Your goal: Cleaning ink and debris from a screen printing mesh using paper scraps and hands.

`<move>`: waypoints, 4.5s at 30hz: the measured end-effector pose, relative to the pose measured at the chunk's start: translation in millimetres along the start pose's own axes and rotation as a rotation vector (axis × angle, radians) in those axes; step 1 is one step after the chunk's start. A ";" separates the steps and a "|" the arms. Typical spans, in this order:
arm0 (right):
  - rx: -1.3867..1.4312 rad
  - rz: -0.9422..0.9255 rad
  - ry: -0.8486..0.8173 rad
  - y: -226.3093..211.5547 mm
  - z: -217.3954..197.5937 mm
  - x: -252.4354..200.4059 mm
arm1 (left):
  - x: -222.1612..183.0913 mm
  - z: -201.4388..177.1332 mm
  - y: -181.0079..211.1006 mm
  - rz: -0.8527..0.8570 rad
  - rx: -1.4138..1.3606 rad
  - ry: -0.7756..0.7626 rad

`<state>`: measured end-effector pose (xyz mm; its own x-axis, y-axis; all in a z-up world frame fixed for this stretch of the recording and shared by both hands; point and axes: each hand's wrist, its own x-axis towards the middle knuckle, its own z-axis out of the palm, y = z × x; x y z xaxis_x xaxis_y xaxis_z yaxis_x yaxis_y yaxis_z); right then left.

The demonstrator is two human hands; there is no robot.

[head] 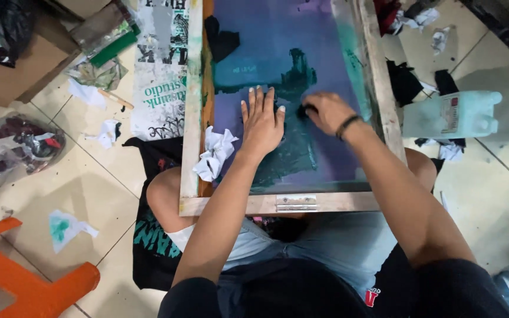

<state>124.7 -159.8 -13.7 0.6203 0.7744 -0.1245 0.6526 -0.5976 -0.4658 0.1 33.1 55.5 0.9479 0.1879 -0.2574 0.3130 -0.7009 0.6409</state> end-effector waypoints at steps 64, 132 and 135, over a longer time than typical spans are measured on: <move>-0.155 0.174 -0.266 -43.1 13.9 -72.4 | -3.2 20.4 -4.4 0.157 0.146 -0.257; 1.567 0.330 0.348 -23.8 1.1 -28.5 | 28.4 68.6 -40.3 0.207 -1.060 0.091; 1.528 0.352 0.394 -18.9 5.6 -25.1 | 23.8 58.2 -30.4 0.150 -1.120 0.103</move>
<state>94.4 -166.8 -6.7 0.8624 0.4084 -0.2992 -0.4099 0.2164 -0.8861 9.7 18.8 -12.3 0.9644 0.2463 -0.0961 0.0243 0.2794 0.9599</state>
